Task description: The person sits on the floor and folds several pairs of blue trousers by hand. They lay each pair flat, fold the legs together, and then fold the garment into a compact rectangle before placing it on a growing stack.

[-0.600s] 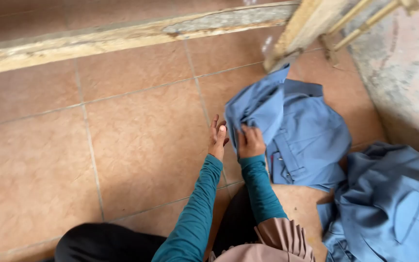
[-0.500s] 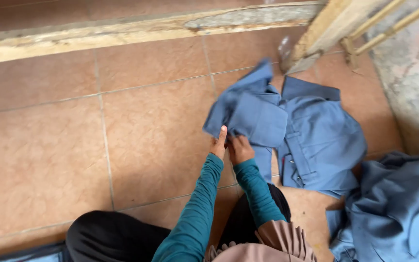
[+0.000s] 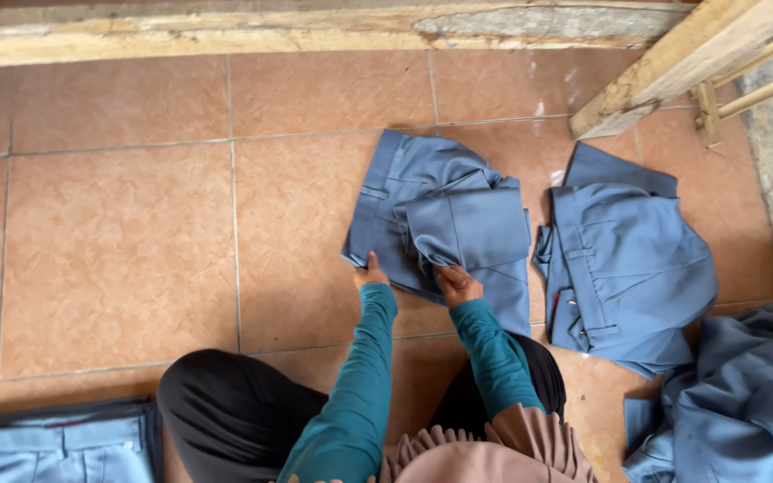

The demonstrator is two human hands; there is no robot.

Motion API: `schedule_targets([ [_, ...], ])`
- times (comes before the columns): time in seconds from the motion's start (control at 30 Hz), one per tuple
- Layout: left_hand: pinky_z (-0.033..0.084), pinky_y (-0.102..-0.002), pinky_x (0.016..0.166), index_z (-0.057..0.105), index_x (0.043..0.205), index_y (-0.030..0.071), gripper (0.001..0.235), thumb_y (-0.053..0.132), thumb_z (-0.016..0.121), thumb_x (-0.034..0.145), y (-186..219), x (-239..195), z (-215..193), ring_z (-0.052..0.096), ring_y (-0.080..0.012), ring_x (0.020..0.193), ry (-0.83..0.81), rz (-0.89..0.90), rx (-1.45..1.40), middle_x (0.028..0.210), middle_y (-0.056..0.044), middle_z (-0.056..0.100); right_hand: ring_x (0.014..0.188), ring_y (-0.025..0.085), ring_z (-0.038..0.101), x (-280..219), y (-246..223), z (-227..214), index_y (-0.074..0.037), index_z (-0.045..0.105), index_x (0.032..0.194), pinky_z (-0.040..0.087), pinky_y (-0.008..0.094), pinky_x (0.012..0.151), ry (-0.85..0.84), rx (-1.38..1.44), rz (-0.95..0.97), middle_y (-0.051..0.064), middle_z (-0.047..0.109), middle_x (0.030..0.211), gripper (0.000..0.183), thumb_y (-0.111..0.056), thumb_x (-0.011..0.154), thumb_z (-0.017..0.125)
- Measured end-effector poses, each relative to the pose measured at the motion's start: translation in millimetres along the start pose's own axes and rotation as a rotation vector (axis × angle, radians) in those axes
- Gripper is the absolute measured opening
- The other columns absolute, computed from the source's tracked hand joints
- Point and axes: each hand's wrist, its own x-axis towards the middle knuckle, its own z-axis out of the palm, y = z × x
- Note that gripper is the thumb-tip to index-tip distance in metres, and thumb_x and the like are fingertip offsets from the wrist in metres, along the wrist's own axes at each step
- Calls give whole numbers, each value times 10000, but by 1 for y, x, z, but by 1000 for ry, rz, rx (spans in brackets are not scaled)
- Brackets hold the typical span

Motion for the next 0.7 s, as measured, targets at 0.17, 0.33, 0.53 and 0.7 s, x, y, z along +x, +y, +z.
schedule_targets([
  [0.17,498,-444,1087,639,1254,-37,438,298,696,978,8,60,-99,617,-365,1232,241,66,-241,1235,-258,680,1049,355,701,-18,-28,8,-178,776,1180,598,453,920,-56,119,89,123,748,1177,257,-253,944,712],
  [0.33,477,-426,1112,575,1343,20,418,143,706,965,23,112,-201,580,-352,1286,503,159,-418,1305,-246,647,793,340,736,-28,6,78,-118,808,1070,678,355,542,-40,321,11,122,743,1076,177,-87,922,716],
  [0.53,455,-496,1103,551,1313,-46,460,219,676,959,73,142,-294,602,-434,1236,789,63,-302,1280,-349,622,764,413,723,-79,-64,130,43,749,1065,701,491,626,-122,558,27,292,706,1048,187,-13,964,603],
  [0.7,343,-525,1173,390,1437,40,632,322,705,967,118,134,-359,461,-386,1341,986,-152,16,1442,-285,433,829,322,709,-97,-140,149,-119,733,836,676,438,653,-175,367,-76,118,681,948,250,63,929,588],
])
